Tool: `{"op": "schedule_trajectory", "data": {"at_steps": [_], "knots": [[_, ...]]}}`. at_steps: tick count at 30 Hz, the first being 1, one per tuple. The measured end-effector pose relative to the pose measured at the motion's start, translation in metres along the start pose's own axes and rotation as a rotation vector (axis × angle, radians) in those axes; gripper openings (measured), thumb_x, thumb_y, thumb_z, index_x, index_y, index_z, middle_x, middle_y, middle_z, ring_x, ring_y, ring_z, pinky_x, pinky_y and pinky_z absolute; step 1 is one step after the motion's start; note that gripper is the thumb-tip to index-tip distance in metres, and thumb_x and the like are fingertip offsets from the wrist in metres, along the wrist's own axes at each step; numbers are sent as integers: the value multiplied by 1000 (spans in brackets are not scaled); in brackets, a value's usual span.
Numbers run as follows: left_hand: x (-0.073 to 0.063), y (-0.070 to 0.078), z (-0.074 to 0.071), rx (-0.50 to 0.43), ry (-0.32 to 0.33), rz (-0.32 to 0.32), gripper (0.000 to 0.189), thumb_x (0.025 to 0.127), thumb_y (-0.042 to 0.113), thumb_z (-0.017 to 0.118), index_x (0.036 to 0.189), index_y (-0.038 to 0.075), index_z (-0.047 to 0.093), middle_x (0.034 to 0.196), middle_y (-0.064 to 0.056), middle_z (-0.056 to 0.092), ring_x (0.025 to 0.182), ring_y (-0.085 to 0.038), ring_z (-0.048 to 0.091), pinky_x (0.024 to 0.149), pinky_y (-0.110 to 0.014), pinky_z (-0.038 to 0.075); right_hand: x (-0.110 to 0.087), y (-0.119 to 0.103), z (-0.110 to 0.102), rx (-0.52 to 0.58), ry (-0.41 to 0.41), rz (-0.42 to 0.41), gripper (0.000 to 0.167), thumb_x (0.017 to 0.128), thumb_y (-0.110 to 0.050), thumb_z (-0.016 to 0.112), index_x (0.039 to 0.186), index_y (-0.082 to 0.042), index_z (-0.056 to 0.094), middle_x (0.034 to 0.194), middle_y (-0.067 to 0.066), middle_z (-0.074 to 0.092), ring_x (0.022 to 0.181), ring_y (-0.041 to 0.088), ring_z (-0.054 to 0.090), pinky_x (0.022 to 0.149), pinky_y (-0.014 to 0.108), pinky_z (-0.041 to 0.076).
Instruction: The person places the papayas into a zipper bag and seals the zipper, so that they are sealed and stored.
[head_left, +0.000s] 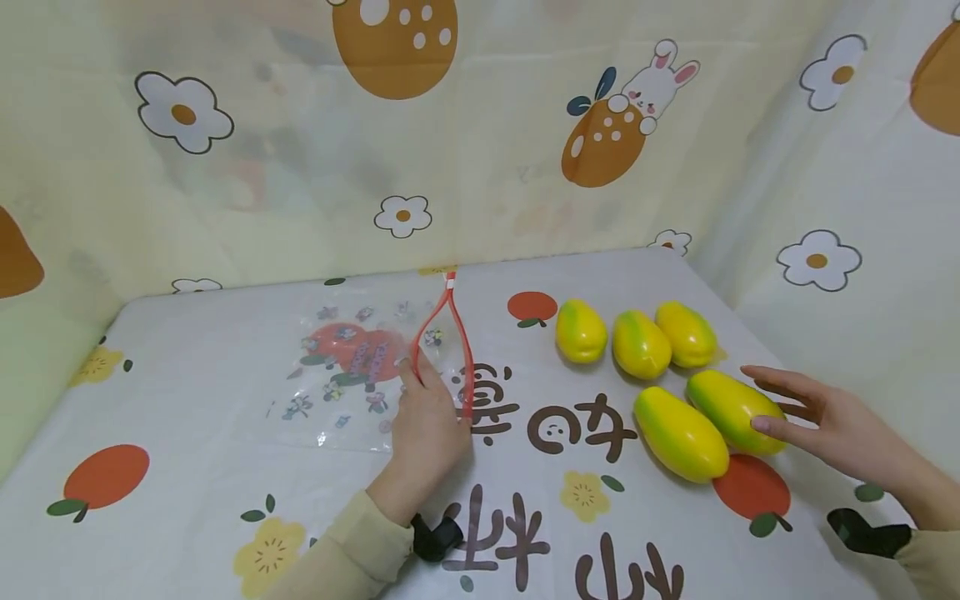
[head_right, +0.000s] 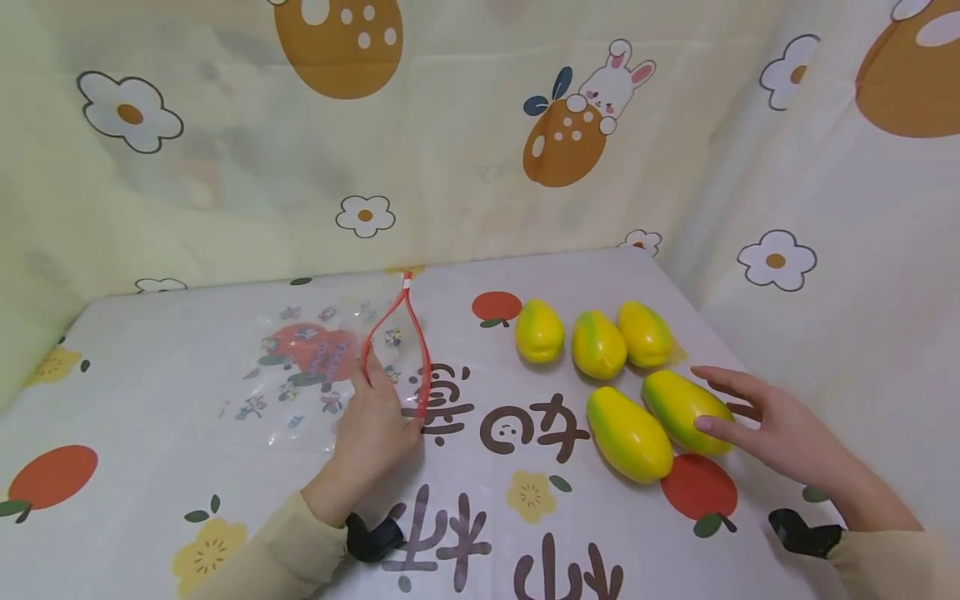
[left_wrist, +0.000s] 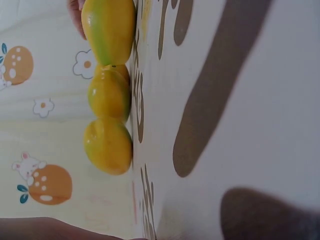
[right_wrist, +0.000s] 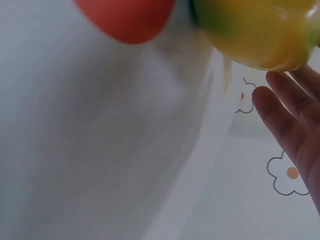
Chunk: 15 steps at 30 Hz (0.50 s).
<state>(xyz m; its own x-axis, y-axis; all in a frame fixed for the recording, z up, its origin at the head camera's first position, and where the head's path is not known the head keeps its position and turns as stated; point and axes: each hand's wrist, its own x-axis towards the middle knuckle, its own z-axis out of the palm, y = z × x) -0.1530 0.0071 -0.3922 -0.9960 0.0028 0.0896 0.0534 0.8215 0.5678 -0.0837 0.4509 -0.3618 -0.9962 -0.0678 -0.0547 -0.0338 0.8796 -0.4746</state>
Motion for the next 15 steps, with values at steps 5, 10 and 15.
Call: {"op": "schedule_trajectory", "data": {"at_steps": [5, 10, 15], "knots": [[1, -2, 3, -18, -5, -8, 102, 77, 15, 84, 154, -7, 22, 154, -34, 29, 110, -50, 60, 86, -63, 56, -3, 3, 14, 12, -26, 23, 75, 96, -28, 72, 154, 4, 36, 150, 34, 43, 124, 52, 44, 87, 39, 61], [2, -2, 2, -18, -15, -18, 103, 77, 14, 85, 155, -7, 21, 156, -33, 27, 114, -50, 59, 88, -63, 56, -5, 7, 23, 42, -20, 69, 85, 96, -30, 73, 158, 3, 25, 151, 36, 36, 116, 48, 49, 72, 15, 54], [3, 0, 3, 3, -29, -27, 103, 77, 13, 85, 156, -7, 21, 157, -33, 25, 116, -49, 58, 88, -62, 56, -8, 17, 24, 59, -19, 127, 87, 99, -34, 67, 160, 4, 18, 152, 40, 30, 117, 57, 48, 70, 18, 57]]}}
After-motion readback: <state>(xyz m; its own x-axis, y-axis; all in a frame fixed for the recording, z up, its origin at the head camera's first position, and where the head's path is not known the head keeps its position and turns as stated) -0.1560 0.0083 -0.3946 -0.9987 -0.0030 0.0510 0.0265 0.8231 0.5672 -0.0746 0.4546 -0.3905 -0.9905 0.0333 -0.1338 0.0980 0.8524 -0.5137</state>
